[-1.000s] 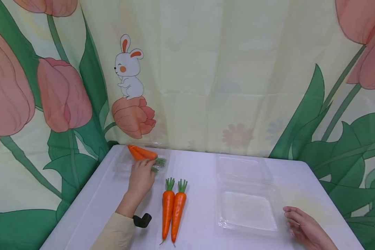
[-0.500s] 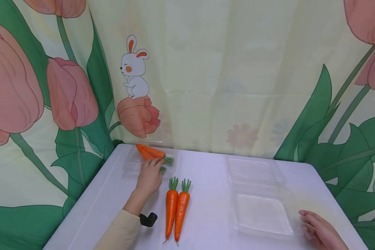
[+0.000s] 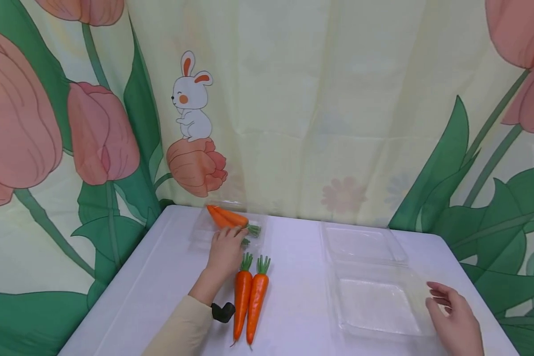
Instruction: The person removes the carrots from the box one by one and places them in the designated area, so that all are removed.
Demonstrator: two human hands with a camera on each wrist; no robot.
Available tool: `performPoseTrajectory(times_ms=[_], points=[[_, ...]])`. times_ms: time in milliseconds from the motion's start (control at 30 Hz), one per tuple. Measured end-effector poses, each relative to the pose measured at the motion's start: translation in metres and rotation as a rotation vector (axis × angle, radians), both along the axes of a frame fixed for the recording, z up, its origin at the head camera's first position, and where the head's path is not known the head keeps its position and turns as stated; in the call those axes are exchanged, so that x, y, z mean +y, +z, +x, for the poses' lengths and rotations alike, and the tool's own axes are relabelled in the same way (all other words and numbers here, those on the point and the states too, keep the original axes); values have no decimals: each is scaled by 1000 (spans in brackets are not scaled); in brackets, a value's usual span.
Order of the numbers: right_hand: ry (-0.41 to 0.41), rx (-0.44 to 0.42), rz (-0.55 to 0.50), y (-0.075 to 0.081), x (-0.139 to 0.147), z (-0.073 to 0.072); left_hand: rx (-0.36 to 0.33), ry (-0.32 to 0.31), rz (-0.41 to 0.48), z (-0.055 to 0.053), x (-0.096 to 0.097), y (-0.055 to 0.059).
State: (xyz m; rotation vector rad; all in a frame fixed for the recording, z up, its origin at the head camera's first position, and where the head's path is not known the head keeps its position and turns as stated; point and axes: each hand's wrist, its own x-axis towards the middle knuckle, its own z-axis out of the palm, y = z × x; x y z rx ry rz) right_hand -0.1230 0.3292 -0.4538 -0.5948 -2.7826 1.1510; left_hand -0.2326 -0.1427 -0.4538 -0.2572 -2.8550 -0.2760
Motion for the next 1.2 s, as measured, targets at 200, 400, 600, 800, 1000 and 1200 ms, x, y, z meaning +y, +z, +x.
performPoseTrajectory(times_ms=[200, 400, 600, 800, 1000, 1200], points=[[372, 172, 281, 9, -76, 14, -20, -36, 4, -2, 19, -1], [529, 262, 438, -5, -131, 21, -23, -63, -10, -3, 36, 0], [537, 139, 520, -21, -144, 22, -42, -72, -60, -1, 49, 0], [517, 64, 435, -28, -132, 20, -12, -89, -91, 0, 63, -3], [487, 46, 401, -29, -116, 18, -5, -84, -115, 0, 83, -5], [449, -34, 414, -30, -97, 14, -8, -77, -167, 3, 104, -6]])
